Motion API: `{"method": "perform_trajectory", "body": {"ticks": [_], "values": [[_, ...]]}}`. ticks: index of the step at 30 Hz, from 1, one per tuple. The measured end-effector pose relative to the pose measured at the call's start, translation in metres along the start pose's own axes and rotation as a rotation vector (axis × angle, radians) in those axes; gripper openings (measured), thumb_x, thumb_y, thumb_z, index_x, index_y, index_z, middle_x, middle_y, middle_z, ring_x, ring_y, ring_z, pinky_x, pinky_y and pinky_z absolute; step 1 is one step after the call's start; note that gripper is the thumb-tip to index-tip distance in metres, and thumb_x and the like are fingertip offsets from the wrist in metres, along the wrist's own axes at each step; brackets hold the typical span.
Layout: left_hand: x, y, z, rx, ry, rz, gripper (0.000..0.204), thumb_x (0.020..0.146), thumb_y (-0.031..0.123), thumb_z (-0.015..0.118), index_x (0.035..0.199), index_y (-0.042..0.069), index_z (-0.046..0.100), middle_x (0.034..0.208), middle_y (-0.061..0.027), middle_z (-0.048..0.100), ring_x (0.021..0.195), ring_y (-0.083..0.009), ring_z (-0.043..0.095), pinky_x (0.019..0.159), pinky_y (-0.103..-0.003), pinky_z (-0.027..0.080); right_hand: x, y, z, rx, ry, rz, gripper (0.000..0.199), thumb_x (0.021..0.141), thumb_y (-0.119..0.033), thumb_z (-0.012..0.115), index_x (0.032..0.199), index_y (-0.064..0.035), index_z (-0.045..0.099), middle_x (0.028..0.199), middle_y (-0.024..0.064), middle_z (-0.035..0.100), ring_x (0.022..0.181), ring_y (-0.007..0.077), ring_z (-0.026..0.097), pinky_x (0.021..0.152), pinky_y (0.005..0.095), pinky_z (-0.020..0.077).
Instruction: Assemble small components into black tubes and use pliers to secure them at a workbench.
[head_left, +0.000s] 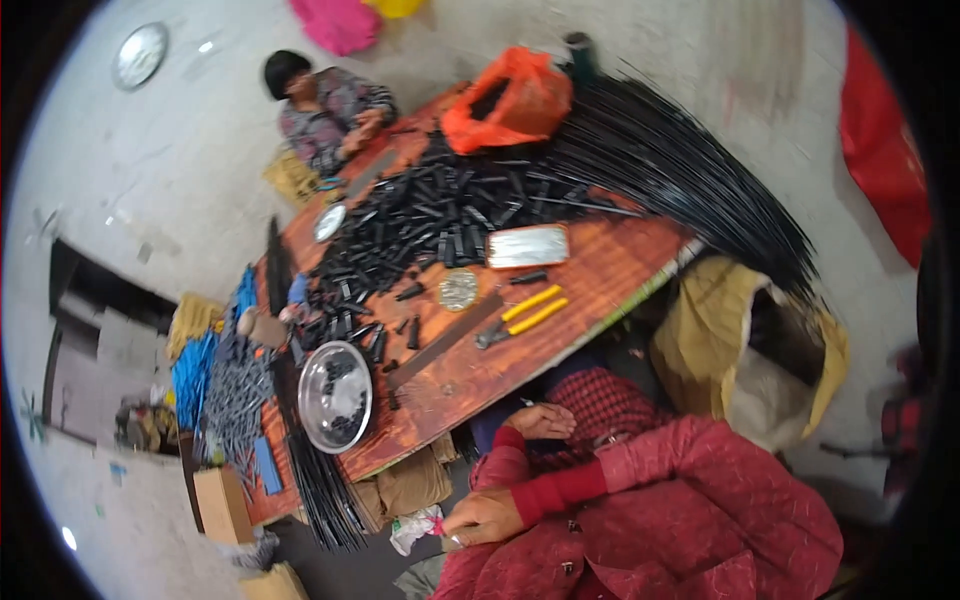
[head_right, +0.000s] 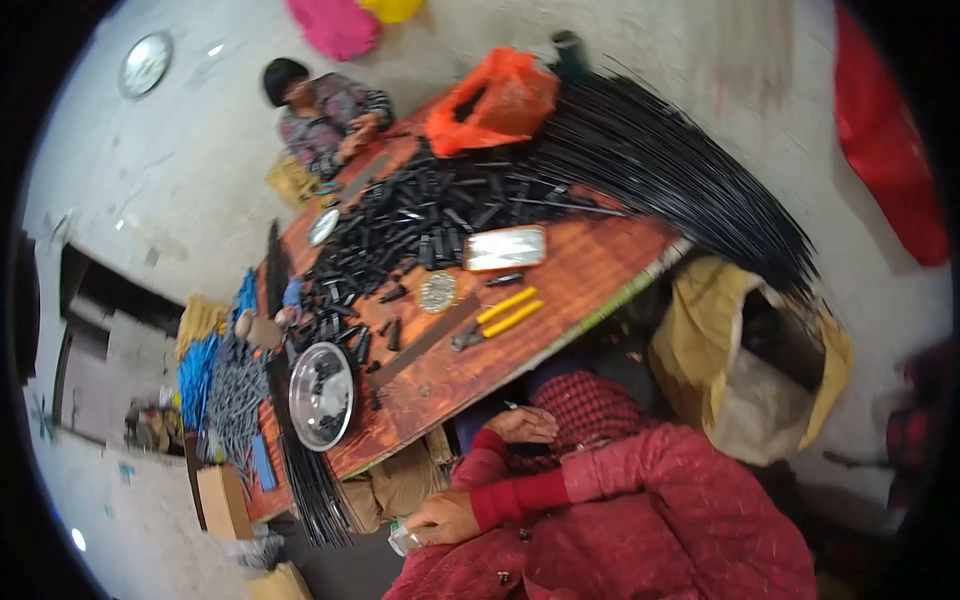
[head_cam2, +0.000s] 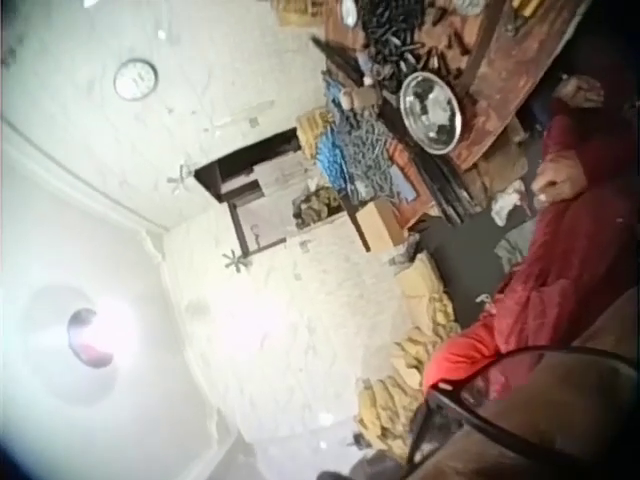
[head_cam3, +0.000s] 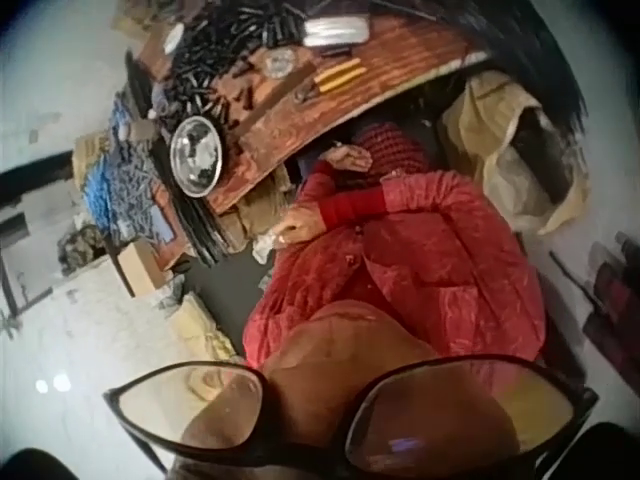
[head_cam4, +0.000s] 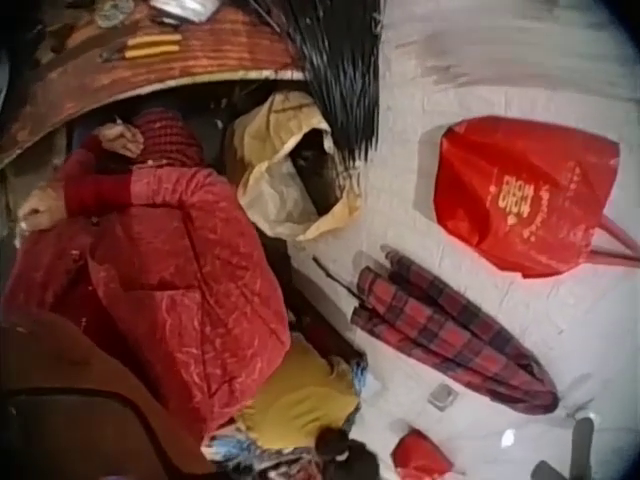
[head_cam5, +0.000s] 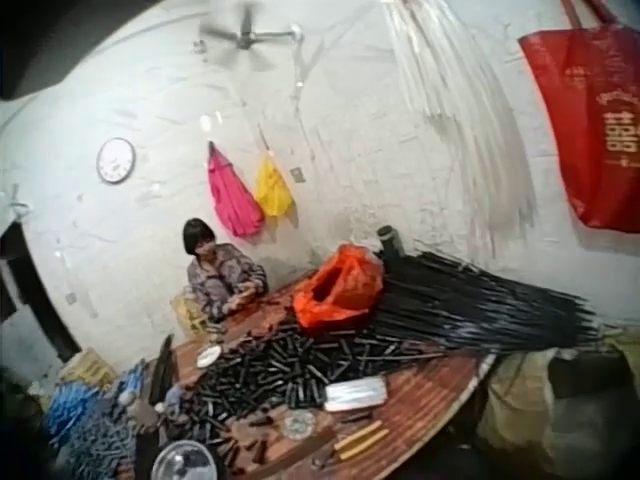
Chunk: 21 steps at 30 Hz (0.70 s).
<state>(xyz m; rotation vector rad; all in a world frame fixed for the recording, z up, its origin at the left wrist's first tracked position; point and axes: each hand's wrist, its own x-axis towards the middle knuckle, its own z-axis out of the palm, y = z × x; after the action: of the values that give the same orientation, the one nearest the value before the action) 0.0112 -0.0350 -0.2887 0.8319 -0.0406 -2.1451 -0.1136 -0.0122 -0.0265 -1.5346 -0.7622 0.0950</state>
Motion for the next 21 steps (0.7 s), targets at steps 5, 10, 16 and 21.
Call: {"method": "perform_trajectory", "body": {"ticks": [5,10,16,21], "values": [[-0.011,0.0,-0.004,-0.033,-0.015,-0.008,0.026,0.091,0.006,0.053,0.115,-0.002,0.058,0.116,-0.0182,0.065,0.113,-0.0332,0.062,0.1,-0.047,0.048,0.03,0.007,0.002,-0.175,-0.042,-0.065,0.03,0.092,-0.032,0.051,0.091,-0.0029,0.057,0.086,0.0207,0.063,0.084,0.04,0.061,0.07,0.0466,0.0446],[-0.006,-0.001,0.006,-0.028,0.062,0.012,0.026,0.089,0.002,0.05,0.113,-0.006,0.056,0.112,-0.0222,0.065,0.109,-0.0339,0.063,0.101,-0.048,0.048,0.024,-0.002,0.003,-0.068,-0.159,-0.082,0.03,0.09,-0.03,0.05,0.087,-0.0015,0.059,0.081,0.0222,0.063,0.079,0.0411,0.061,0.069,0.0475,0.0453],[-0.012,-0.005,0.008,0.034,0.144,0.044,0.021,0.089,0.001,0.051,0.107,-0.006,0.058,0.108,-0.0214,0.066,0.106,-0.0332,0.064,0.099,-0.047,0.05,-0.011,-0.007,-0.011,-0.098,-0.065,-0.108,0.028,0.088,-0.028,0.054,0.081,-0.0007,0.057,0.078,0.0213,0.062,0.075,0.0394,0.061,0.065,0.0468,0.0455],[-0.029,-0.017,0.066,0.36,0.431,0.203,0.021,0.091,0.004,0.055,0.11,-0.001,0.063,0.105,-0.0136,0.069,0.101,-0.0248,0.066,0.093,-0.038,0.052,-0.089,-0.034,-0.138,-0.392,0.133,0.008,0.025,0.092,-0.031,0.057,0.094,-0.0071,0.064,0.093,0.0132,0.065,0.09,0.0326,0.063,0.078,0.0416,0.0506]]}}
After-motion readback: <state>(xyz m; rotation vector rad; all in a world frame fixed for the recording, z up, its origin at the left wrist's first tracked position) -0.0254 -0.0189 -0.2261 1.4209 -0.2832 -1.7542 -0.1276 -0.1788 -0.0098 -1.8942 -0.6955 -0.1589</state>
